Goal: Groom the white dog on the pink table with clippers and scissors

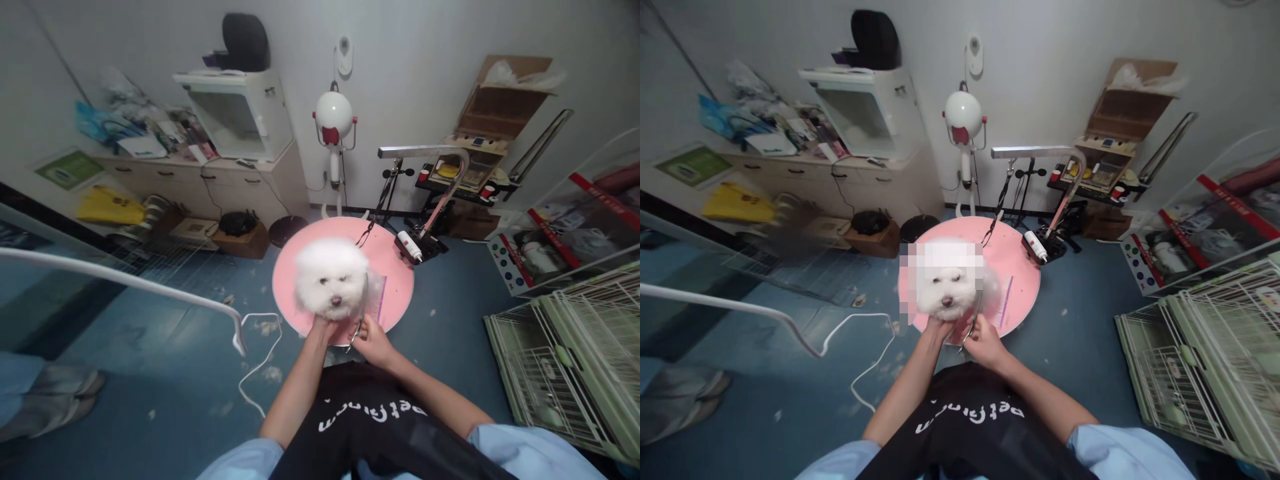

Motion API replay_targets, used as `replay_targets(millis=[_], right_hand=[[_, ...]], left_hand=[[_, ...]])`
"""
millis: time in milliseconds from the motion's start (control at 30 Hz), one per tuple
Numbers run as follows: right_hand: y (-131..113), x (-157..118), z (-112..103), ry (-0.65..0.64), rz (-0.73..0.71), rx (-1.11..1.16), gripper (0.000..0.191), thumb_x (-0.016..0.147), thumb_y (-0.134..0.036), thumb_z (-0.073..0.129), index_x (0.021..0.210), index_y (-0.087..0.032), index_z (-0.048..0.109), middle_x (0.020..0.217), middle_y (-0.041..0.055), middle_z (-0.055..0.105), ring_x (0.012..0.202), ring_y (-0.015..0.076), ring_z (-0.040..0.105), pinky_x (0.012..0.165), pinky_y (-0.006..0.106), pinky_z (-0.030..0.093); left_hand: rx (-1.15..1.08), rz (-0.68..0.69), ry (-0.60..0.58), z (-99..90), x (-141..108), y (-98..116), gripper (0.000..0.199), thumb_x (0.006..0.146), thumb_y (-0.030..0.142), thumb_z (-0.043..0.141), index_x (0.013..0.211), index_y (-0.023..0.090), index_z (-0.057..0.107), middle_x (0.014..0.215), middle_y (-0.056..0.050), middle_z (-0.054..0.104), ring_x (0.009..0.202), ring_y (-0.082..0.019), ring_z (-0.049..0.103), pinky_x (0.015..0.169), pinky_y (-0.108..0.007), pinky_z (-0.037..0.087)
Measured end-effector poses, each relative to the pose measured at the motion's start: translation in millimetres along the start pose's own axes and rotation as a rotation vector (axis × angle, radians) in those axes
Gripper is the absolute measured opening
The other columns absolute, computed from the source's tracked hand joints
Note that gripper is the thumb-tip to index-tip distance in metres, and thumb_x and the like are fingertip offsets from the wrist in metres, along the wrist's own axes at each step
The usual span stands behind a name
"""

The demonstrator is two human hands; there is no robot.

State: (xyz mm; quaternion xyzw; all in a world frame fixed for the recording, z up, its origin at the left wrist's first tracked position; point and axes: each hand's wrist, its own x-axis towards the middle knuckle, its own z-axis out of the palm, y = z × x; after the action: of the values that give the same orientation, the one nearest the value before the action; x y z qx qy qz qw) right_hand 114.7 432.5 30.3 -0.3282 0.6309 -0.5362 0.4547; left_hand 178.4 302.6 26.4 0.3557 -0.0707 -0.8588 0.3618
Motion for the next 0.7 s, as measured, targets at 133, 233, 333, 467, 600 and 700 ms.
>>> replay_targets(millis=[133,233,333,467,600,700], right_hand=[[-13,7,-15,-0.007,-0.064,-0.127,0.033,0.066,-0.026,0.066,0.090,-0.021,0.045,0.086,0.0001,0.057,0.080,0.0158,0.058,0.071,0.030,0.050],[-16,9,-24,-0.062,-0.031,-0.072,0.028,0.068,-0.026,0.060,0.090,-0.022,0.043,0.082,-0.0014,0.055,0.071,0.0133,0.057,0.064,0.028,0.049],[-23,11,-32,-0.073,-0.043,-0.148,0.031,0.067,-0.026,0.062,0.091,-0.021,0.044,0.084,-0.0006,0.056,0.074,0.0141,0.057,0.068,0.029,0.049],[-38,20,-46,-0.098,-0.097,-0.327,0.031,0.065,-0.023,0.066,0.091,-0.020,0.049,0.081,-0.0011,0.056,0.076,0.0144,0.055,0.068,0.027,0.047],[-47,26,-62,-0.168,-0.013,-0.294,0.025,0.069,-0.023,0.062,0.089,-0.020,0.048,0.073,-0.0036,0.054,0.060,0.0105,0.052,0.058,0.023,0.044],[-56,31,-72,-0.234,-0.032,-0.280,0.031,0.066,-0.024,0.068,0.091,-0.020,0.049,0.078,-0.0026,0.056,0.066,0.0115,0.054,0.061,0.024,0.045]], left_hand=[[-0.025,-0.004,0.014,8.5,-9,3,0.024,0.088,0.008,0.044,0.102,0.012,0.063,0.073,-0.003,0.067,0.066,-0.015,0.064,0.066,-0.024,0.056],[-0.046,-0.009,0.021,13.1,-16,5,0.027,0.089,0.006,0.040,0.098,0.014,0.064,0.076,-0.003,0.068,0.065,-0.014,0.064,0.063,-0.022,0.055],[-0.038,-0.025,0.020,16.0,-20,7,0.026,0.091,0.008,0.040,0.100,0.010,0.064,0.079,-0.006,0.069,0.067,-0.015,0.065,0.064,-0.024,0.056],[-0.041,0.002,-0.019,18.8,-25,8,0.026,0.092,0.007,0.040,0.094,0.013,0.065,0.077,-0.005,0.069,0.066,-0.014,0.064,0.064,-0.023,0.055],[-0.081,-0.018,0.009,18.2,-29,8,0.025,0.090,0.005,0.040,0.083,0.014,0.062,0.065,-0.002,0.065,0.059,-0.013,0.062,0.059,-0.022,0.055],[-0.125,-0.036,0.009,16.4,-29,8,0.022,0.090,0.008,0.041,0.086,0.013,0.062,0.068,-0.003,0.066,0.058,-0.013,0.062,0.058,-0.023,0.056]])
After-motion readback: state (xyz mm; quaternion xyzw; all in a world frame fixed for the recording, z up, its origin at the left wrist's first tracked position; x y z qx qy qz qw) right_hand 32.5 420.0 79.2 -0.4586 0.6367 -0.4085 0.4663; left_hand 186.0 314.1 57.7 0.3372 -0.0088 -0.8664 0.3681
